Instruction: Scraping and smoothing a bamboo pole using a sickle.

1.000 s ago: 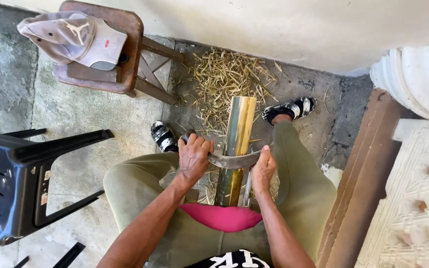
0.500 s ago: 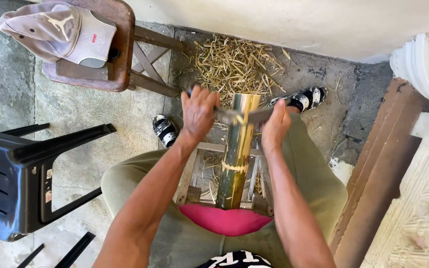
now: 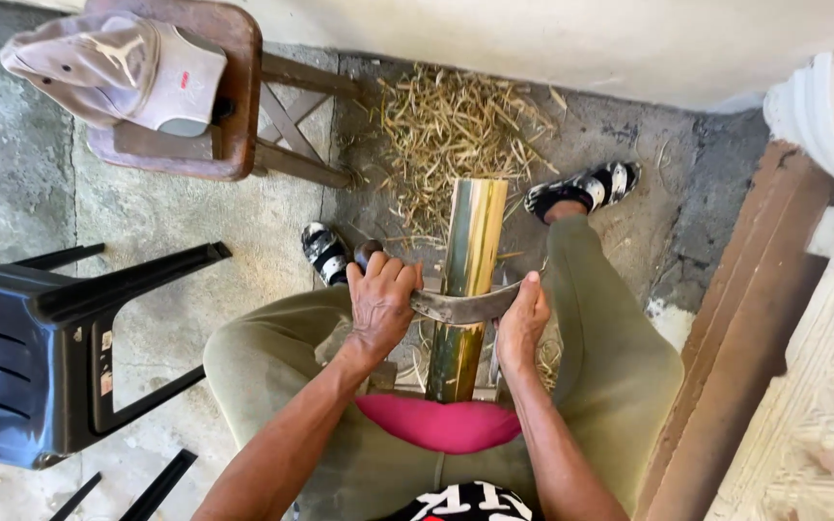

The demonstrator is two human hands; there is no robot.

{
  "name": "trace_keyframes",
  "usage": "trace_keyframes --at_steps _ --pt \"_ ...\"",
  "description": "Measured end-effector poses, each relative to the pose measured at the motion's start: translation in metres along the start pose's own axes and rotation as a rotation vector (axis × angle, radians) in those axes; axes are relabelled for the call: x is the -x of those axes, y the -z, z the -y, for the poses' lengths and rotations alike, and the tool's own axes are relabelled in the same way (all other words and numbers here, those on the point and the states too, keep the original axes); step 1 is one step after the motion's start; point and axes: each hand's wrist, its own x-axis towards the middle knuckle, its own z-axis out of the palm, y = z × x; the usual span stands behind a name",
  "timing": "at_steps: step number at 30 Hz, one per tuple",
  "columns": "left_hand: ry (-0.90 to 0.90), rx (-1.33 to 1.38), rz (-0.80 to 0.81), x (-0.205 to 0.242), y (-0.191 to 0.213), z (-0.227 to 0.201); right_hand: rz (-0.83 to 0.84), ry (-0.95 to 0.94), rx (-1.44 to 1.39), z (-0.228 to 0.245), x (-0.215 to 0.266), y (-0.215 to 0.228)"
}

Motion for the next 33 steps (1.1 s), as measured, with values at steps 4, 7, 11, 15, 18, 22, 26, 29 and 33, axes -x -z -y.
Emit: trace_keyframes --at_steps 4,7,11,15,18,22,26,29,33 --pt "-0.058 0.049 -0.070 -0.015 0.005 0.001 -0.003 0.102 -0.056 -0.027 -0.022 0.000" --pt "-0.072 -0.075 -0.065 -0.033 -0.032 0.021 0.022 0.288 -0.067 -0.018 -0.051 -0.010" --pt "-0.085 -0.059 -0.105 -0.102 -0.045 0.033 0.100 0.217 -0.240 0.046 -0.109 -0.053" --pt "-0.048 -0.066 -0.184 -0.144 -0.037 0.026 0.195 0.236 -0.181 0.073 -0.149 -0.069" --pt "-0.021 -0.102 -0.156 -0.127 -0.030 0.022 0.214 0.211 -0.124 0.077 -0.118 -0.060" --pt "-0.057 -0.043 -0.041 -0.036 -0.021 0.011 0.078 0.039 0.068 0.020 -0.036 -0.008" --pt "-0.049 -0.029 0.031 -0.006 -0.007 0.004 0.084 -0.026 0.033 0.008 0.006 0.004" --pt "-0.091 -0.051 0.044 -0.018 -0.022 0.016 0.088 -0.002 -0.033 -0.007 -0.018 -0.002" --pt "-0.098 -0.093 -0.076 -0.086 -0.034 0.029 0.148 0.159 -0.200 0.027 -0.083 -0.038"
